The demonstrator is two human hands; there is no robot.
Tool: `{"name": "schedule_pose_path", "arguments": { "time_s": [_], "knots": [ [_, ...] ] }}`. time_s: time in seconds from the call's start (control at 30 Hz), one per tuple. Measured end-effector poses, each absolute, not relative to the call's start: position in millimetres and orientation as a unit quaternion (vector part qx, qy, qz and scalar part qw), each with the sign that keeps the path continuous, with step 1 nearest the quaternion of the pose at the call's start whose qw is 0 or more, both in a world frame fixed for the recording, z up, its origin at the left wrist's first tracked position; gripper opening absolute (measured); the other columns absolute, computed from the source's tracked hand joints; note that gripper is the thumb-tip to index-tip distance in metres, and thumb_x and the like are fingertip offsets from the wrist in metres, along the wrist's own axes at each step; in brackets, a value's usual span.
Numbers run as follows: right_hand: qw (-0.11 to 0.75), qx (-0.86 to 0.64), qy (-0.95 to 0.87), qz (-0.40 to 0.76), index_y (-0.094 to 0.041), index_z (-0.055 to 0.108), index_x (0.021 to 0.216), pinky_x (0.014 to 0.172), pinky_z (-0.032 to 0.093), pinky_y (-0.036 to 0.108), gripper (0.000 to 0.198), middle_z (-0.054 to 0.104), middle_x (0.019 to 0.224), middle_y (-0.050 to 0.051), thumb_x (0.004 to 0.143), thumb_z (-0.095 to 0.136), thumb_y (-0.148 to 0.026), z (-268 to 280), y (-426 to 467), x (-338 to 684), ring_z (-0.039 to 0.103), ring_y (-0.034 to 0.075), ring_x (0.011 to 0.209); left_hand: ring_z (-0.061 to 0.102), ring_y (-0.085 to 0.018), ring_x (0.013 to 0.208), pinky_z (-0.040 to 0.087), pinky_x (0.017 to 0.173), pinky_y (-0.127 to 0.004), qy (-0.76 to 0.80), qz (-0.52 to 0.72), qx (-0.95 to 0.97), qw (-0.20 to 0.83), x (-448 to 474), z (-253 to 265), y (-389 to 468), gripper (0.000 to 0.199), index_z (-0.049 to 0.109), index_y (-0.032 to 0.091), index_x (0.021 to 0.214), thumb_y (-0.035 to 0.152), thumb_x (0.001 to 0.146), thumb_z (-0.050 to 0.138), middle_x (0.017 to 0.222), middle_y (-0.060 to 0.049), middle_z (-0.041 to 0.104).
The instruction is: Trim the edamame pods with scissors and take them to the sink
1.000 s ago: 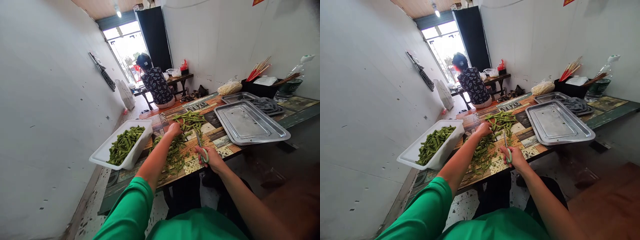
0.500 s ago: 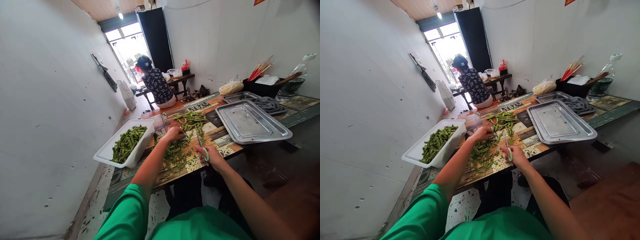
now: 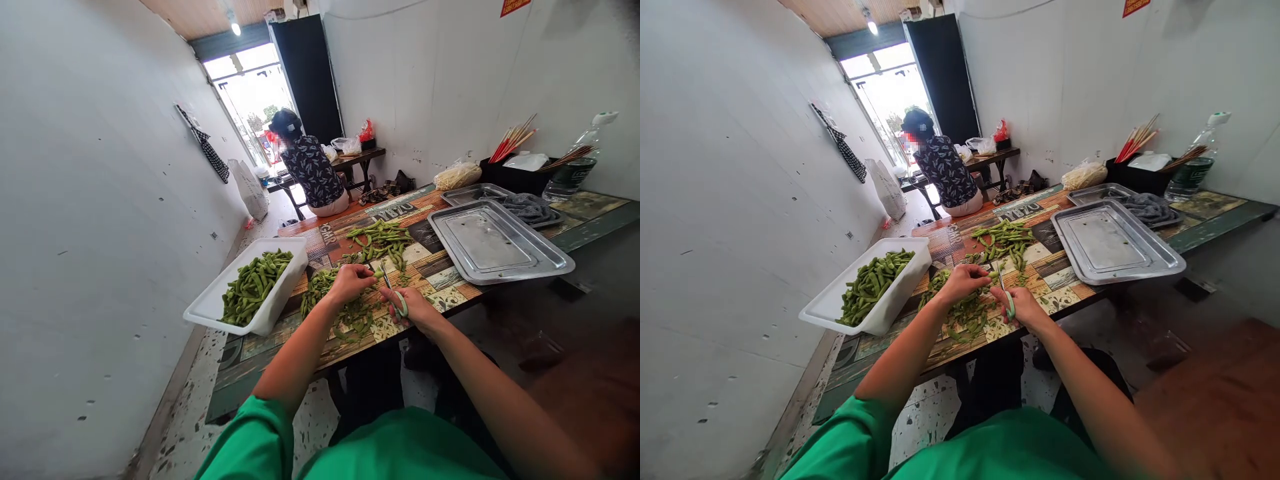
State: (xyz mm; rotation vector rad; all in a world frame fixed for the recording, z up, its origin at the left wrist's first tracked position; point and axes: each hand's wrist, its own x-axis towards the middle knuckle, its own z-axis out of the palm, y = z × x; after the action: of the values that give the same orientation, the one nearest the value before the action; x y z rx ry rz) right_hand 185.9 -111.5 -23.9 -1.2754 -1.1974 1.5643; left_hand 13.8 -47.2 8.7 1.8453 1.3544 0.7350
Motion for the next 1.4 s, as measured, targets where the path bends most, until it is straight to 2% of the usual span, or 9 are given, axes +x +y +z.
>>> {"name": "schedule_pose_path", "arguments": {
  "time_s": [0.2,0.4,0.7,0.9,1.03,1.17,1.23,1.33,1.4],
  "knots": [
    [0.403,-0.517,-0.523,0.544,-0.019,0.051,0.055,0.033,0.031,0.02,0.053,0.048,0.04,-0.003,0.069,0.075,-0.065,-32.8,-108.8,184.5,0.046,0.011,0.035,0.043,-0.006,0.05,0.032,0.052,-0.022,0.542,0.32,0.618,0.471,11.2,10.9,-46.6,0.019,0.066,0.014,0.071,0.025,0.064,0.08,0.055,0.006,0.053],
    [0.398,-0.491,-0.467,0.618,-0.02,0.054,0.07,0.031,0.035,0.02,0.051,0.056,0.053,-0.002,0.069,0.075,-0.066,-26.7,-116.3,180.5,0.055,0.014,0.044,0.068,-0.014,0.064,0.053,0.066,-0.027,0.461,0.429,0.382,0.677,14.0,16.1,-46.3,0.034,0.048,0.015,0.071,0.015,0.069,0.082,0.067,0.0,0.064],
    [0.396,-0.473,-0.498,0.609,-0.019,0.055,0.069,0.031,0.038,0.021,0.055,0.057,0.055,-0.001,0.063,0.076,-0.069,-19.2,-118.6,174.5,0.053,0.013,0.044,0.067,-0.015,0.058,0.051,0.057,-0.024,0.449,0.48,0.335,0.675,27.3,12.7,-61.7,0.037,0.042,0.017,0.067,0.01,0.075,0.077,0.064,-0.002,0.065],
    [0.415,-0.479,-0.503,0.588,-0.018,0.056,0.068,0.029,0.028,0.019,0.055,0.053,0.048,-0.003,0.065,0.074,-0.069,-26.2,-113.9,170.2,0.048,0.012,0.038,0.065,-0.013,0.057,0.05,0.056,-0.023,0.451,0.485,0.312,0.681,35.1,10.8,-70.9,0.034,0.045,0.016,0.067,0.011,0.071,0.079,0.061,0.0,0.063],
    [0.403,-0.501,-0.49,0.589,-0.016,0.06,0.069,0.032,0.028,0.018,0.048,0.051,0.045,-0.003,0.072,0.074,-0.062,-29.4,-114.3,173.5,0.047,0.01,0.036,0.065,-0.014,0.06,0.052,0.062,-0.026,0.496,0.528,0.403,0.56,13.3,21.6,-70.5,0.027,0.048,0.017,0.072,0.02,0.074,0.075,0.063,0.0,0.062],
    [0.397,-0.507,-0.445,0.622,-0.015,0.062,0.075,0.029,0.026,0.018,0.044,0.053,0.048,-0.002,0.074,0.075,-0.056,-28.1,-114.7,182.9,0.049,0.011,0.037,0.066,-0.019,0.081,0.052,0.081,-0.034,0.643,0.555,0.509,0.141,-59.0,57.5,-70.8,0.017,0.059,0.017,0.086,0.03,0.079,0.067,0.083,-0.004,0.068],
    [0.408,-0.502,-0.429,0.63,-0.014,0.063,0.078,0.028,0.026,0.017,0.043,0.053,0.049,-0.002,0.074,0.076,-0.055,-28.5,-113.7,187.8,0.049,0.011,0.038,0.063,-0.025,0.102,0.047,0.095,-0.042,0.724,0.469,0.504,-0.051,-95.1,78.3,-71.4,0.022,0.063,0.017,0.102,0.024,0.081,0.063,0.103,-0.011,0.069],
    [0.423,-0.492,-0.408,0.642,-0.014,0.062,0.079,0.027,0.025,0.016,0.043,0.053,0.05,-0.002,0.073,0.078,-0.053,-31.1,-110.8,192.0,0.049,0.011,0.038,0.053,-0.034,0.124,0.038,0.105,-0.05,0.78,0.298,0.536,-0.124,-110.1,95.6,-65.1,0.042,0.063,0.016,0.118,0.02,0.077,0.066,0.126,-0.017,0.063],
    [0.429,-0.486,-0.396,0.65,-0.014,0.062,0.079,0.027,0.025,0.016,0.042,0.053,0.05,-0.001,0.074,0.078,-0.052,-33.1,-109.1,192.7,0.049,0.011,0.038,0.052,-0.033,0.126,0.038,0.106,-0.048,0.756,0.244,0.597,-0.112,-88.3,92.2,-50.9,0.039,0.066,0.018,0.12,0.024,0.081,0.063,0.13,-0.015,0.063]
  ]
}}
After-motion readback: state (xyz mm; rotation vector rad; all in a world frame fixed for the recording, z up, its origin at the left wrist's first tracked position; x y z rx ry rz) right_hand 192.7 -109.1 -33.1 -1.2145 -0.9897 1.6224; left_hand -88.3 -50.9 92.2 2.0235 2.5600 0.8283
